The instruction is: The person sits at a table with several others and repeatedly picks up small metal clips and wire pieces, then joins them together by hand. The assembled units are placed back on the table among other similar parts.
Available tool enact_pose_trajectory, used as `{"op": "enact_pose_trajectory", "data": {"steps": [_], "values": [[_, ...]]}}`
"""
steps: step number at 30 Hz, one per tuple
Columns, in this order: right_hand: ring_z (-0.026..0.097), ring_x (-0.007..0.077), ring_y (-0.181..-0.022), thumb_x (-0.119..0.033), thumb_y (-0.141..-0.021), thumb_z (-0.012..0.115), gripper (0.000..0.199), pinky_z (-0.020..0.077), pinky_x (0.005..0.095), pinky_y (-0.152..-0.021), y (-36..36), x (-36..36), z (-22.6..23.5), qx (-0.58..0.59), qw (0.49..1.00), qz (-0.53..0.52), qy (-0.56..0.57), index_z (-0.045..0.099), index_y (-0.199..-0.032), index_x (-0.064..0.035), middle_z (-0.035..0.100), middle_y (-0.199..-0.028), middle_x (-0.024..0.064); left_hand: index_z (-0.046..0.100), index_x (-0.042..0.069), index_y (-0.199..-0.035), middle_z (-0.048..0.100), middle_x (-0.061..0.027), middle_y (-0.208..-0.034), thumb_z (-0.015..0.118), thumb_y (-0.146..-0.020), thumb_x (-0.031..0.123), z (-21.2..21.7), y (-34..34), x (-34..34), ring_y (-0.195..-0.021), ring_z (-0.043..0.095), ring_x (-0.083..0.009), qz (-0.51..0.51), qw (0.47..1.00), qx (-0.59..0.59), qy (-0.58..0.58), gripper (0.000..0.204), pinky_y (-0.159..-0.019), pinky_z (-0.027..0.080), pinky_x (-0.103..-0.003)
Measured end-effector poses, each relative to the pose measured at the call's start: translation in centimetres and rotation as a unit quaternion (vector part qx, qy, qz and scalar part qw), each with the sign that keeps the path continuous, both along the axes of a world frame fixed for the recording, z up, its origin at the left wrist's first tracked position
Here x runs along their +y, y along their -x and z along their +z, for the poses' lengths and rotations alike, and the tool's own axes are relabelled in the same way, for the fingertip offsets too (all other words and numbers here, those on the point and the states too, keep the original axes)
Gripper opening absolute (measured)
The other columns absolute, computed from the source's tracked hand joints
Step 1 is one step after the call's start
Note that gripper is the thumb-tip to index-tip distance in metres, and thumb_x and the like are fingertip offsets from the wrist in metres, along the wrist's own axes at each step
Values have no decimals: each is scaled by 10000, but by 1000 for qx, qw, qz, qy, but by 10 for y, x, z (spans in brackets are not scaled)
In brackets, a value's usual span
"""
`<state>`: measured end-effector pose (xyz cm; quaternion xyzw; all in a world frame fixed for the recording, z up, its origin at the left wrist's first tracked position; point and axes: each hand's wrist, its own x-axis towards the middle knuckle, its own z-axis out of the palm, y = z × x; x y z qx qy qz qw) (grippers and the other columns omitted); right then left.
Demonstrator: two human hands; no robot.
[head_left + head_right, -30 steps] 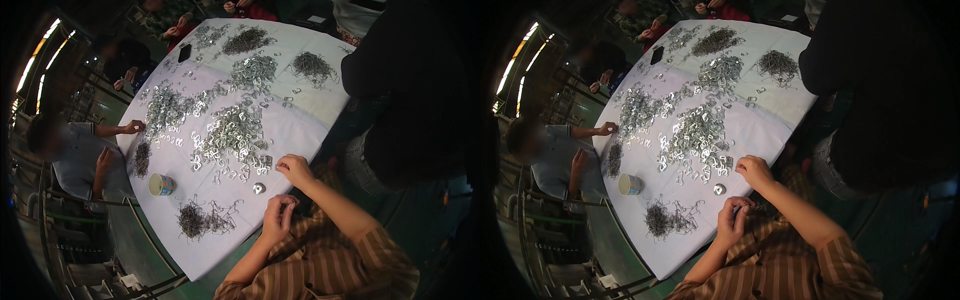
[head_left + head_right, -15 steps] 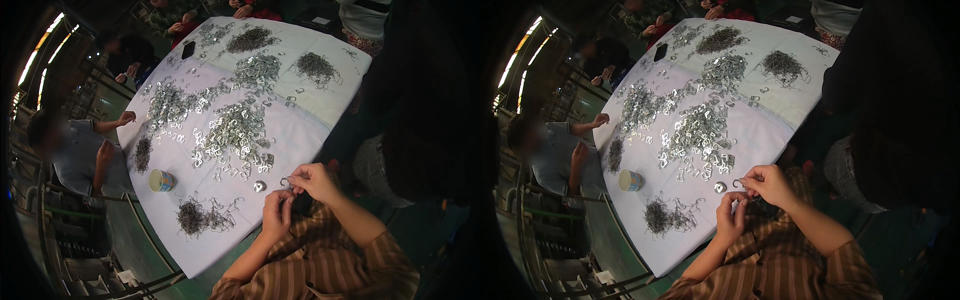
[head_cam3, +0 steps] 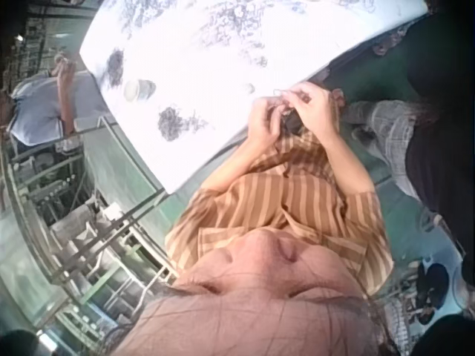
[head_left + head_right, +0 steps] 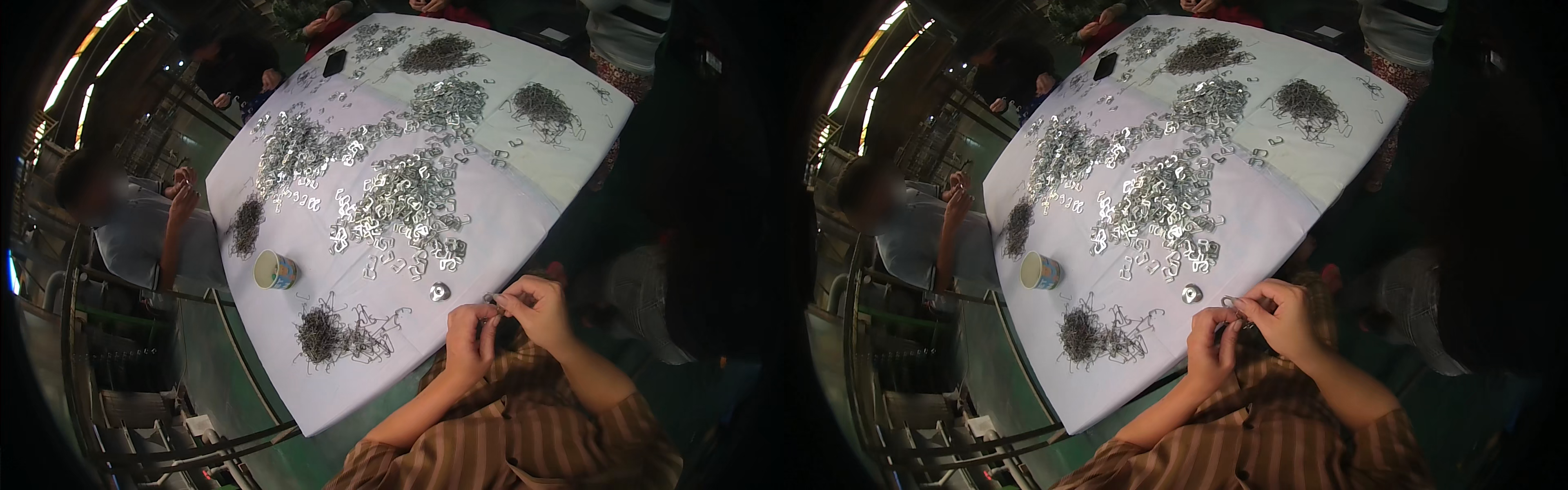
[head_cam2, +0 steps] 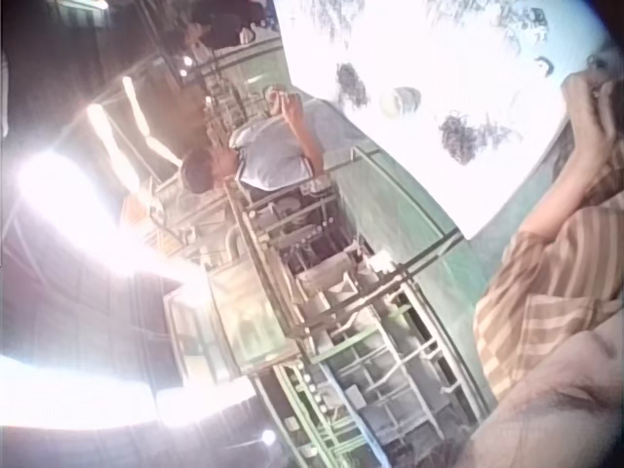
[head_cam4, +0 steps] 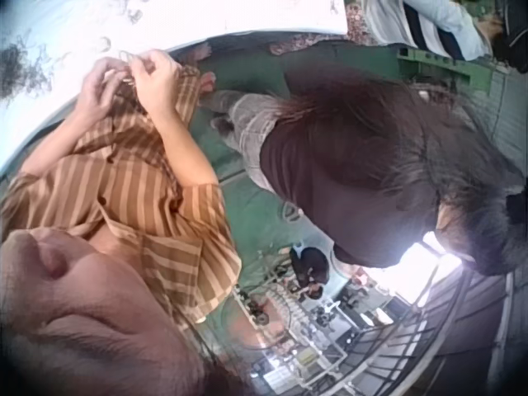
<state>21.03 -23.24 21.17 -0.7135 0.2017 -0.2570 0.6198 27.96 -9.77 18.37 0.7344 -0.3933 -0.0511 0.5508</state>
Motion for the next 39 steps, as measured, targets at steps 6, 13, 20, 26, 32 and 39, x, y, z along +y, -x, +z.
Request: {"op": "enact_pose_trajectory", "data": {"steps": [6, 13, 20, 26, 32, 39], "values": [[596, 136, -553, -17, -794, 734, 74, 451, 259, -510, 6, 4, 7, 0, 992, -27, 124, 678, -761, 18, 639, -693, 79, 588, 61, -915, 599, -75, -850, 650, -806, -27, 0, 0, 0, -797, 551, -273, -9, 1000, -24, 2, 153, -776, 405, -369], [592, 147, -564, 5, -790, 720, 47, 449, 271, -514, 11, 9, 9, -12, 987, -33, 159, 675, -778, 8, 634, -704, 78, 590, 55, -918, 592, -92, -855, 660, -784, -46, 1, 0, 2, -807, 553, -295, -15, 1000, -22, 1, 181, -779, 414, -376], [586, 169, -560, 4, -791, 718, 47, 442, 281, -513, 13, 12, 7, -14, 983, -30, 178, 672, -781, 5, 627, -697, 82, 607, 53, -933, 632, -77, -898, 687, -770, -35, 2, -6, 7, -832, 581, -286, -45, 997, -56, -23, 202, -795, 429, -373], [589, 177, -555, -18, -805, 719, 53, 441, 286, -504, 21, 8, 3, 0, 984, -38, 175, 671, -802, 2, 630, -698, 81, 679, 62, -901, 681, -72, -937, 717, -767, 27, -3, -71, 51, -840, 625, -271, 40, 961, -212, -171, 143, -737, 478, -386], [632, 170, -601, -11, -828, 694, 33, 472, 283, -532, 20, 6, -1, 7, 992, -28, 122, 669, -836, 9, 646, -711, 87, 710, 69, -835, 671, -71, -819, 649, -782, 104, -16, -127, 126, -805, 617, -273, 94, 855, -261, -437, 88, -723, 492, -388], [644, 168, -640, 15, -823, 691, 47, 484, 272, -563, 20, 8, -1, 36, 994, -15, 98, 673, -866, 19, 657, -745, 91, 641, 65, -729, 660, -99, -775, 600, -770, 99, -17, -135, 124, -773, 638, -269, 30, 816, -321, -479, 67, -720, 495, -391]]}}
